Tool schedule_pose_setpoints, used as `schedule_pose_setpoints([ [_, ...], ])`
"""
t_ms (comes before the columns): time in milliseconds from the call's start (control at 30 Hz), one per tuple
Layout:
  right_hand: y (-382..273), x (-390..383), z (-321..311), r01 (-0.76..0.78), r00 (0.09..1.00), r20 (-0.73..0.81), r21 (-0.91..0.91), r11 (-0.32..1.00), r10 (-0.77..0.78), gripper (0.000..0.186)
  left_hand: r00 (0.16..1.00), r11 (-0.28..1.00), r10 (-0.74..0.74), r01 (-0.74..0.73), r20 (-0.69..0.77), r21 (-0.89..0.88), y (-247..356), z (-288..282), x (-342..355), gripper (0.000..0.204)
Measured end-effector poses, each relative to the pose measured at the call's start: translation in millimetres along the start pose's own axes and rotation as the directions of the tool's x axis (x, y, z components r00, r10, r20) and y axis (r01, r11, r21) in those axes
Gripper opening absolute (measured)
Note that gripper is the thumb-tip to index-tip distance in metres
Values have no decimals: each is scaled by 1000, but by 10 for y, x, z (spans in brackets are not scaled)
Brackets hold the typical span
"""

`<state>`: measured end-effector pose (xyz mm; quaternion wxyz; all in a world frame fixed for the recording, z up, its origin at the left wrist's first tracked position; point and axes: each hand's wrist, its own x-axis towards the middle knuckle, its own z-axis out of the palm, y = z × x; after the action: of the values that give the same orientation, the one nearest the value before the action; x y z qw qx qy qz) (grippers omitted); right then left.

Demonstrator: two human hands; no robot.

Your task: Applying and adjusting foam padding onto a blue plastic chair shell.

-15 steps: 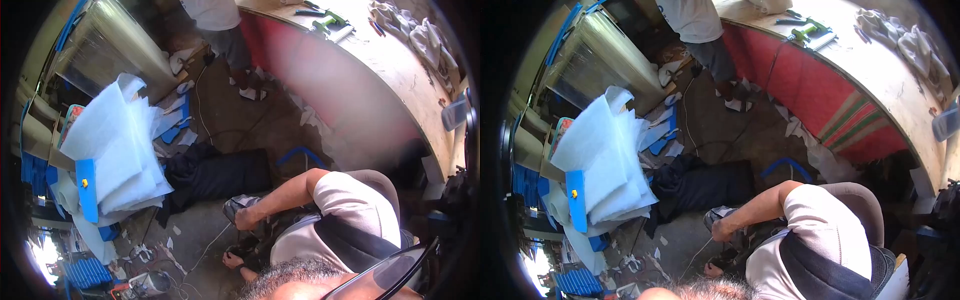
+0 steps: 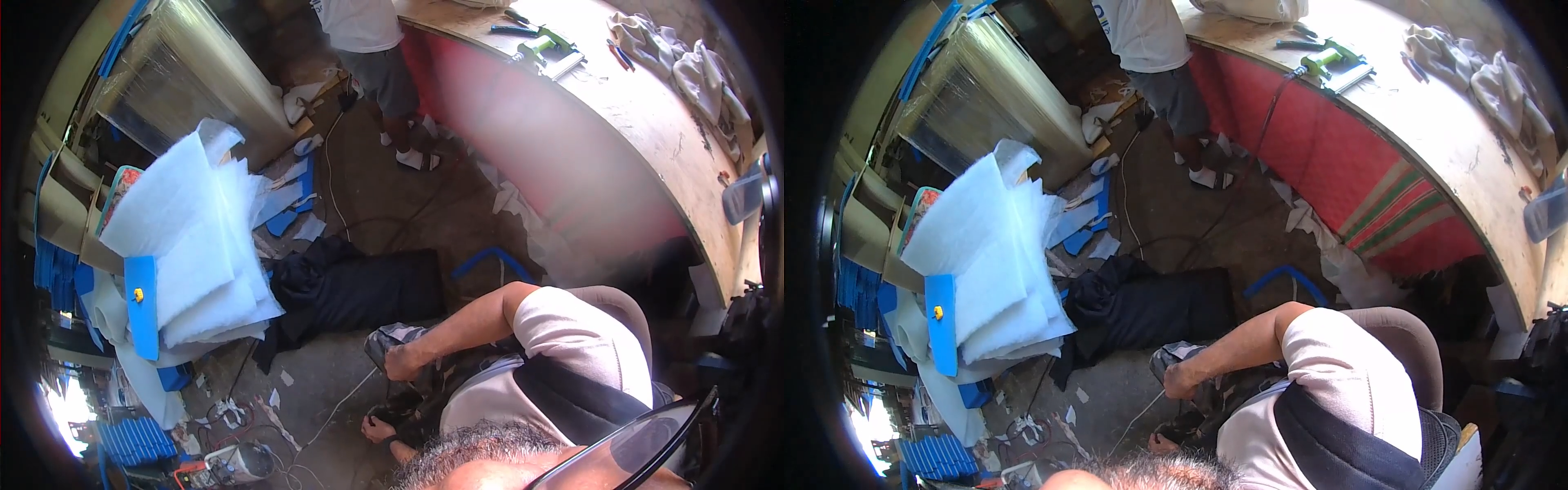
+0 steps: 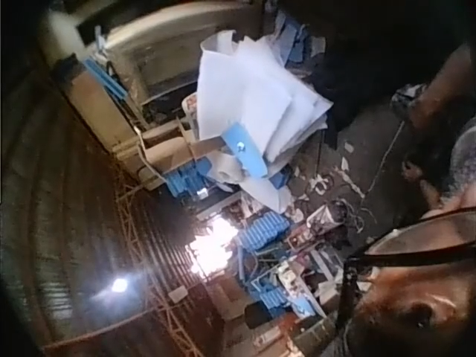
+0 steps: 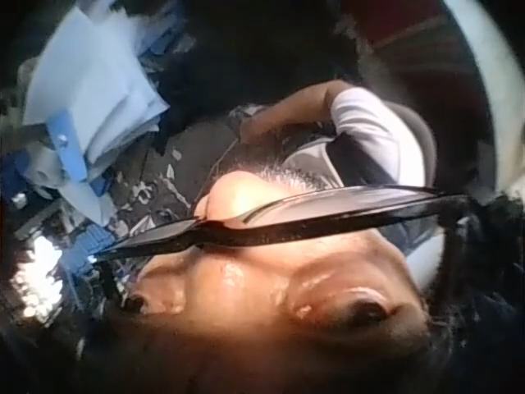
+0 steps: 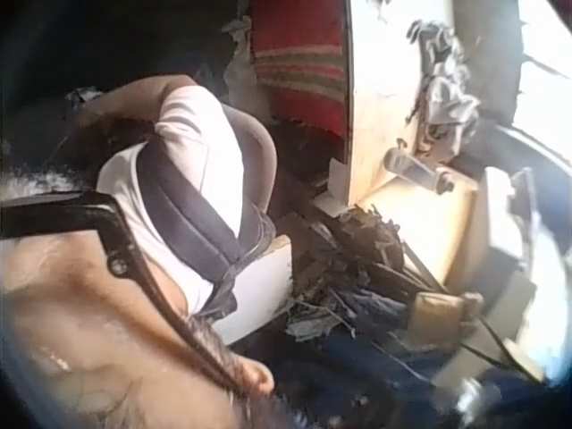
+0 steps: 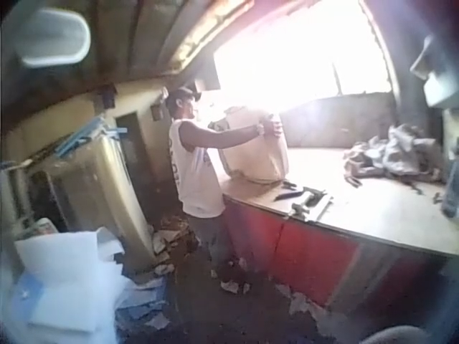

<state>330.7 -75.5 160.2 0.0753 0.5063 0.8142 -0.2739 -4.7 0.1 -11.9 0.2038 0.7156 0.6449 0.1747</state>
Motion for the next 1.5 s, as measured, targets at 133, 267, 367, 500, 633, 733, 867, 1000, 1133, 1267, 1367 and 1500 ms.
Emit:
schedule_pose_setpoints([
  [133, -30, 54, 63, -36, 999, 11, -22, 999, 36, 35, 1000, 1000, 12, -12, -15, -4, -51, 34, -1, 32],
  [267, -47, 64, 65, -45, 999, 0, -34, 998, 45, 34, 988, 988, -147, 144, 57, 49, -44, 16, 36, 31],
  [367, -28, 55, 55, -7, 1000, 21, -36, 999, 8, 33, 985, 988, -152, 149, 79, 38, -55, 11, 45, 32],
  [500, -34, 52, 49, -21, 998, 49, -75, 997, 25, 34, 997, 999, 24, -26, 74, 35, -61, -14, 20, 33],
  [633, -37, 26, 26, -31, 999, 30, -22, 999, 32, 35, 992, 993, -111, 109, 65, 38, -16, -20, -7, 34],
  [733, -42, -3, -8, -22, 999, 40, -33, 999, 23, 34, 994, 996, -88, 86, 62, 40, -1, -33, -7, 33],
  [867, -43, -49, -33, -7, 1000, 16, -34, 999, 8, 33, 998, 999, -10, 6, 68, 54, -40, -30, 7, 32],
  [1000, -45, -93, -45, -3, 1000, -11, 7, 1000, 3, 33, 999, 998, -32, 30, 44, 49, -89, 4, 12, 32],
  [1133, -61, -104, -77, -10, 1000, -23, 19, 1000, 10, 34, 998, 997, -50, 47, 44, 57, -97, 20, 15, 32],
  [1267, -64, -69, -75, -20, 999, 29, -19, 1000, 21, 35, 998, 996, -46, 42, 50, 74, -78, 8, 15, 32],
  [1367, -40, -17, -19, -28, 999, 33, 3, 1000, 28, 34, 991, 992, -122, 120, 52, 39, -63, -3, 11, 33],
  [1500, -10, 66, 71, -6, 1000, 16, -33, 999, 6, 32, 996, 997, -63, 60, 68, 44, -54, -12, 9, 32],
])
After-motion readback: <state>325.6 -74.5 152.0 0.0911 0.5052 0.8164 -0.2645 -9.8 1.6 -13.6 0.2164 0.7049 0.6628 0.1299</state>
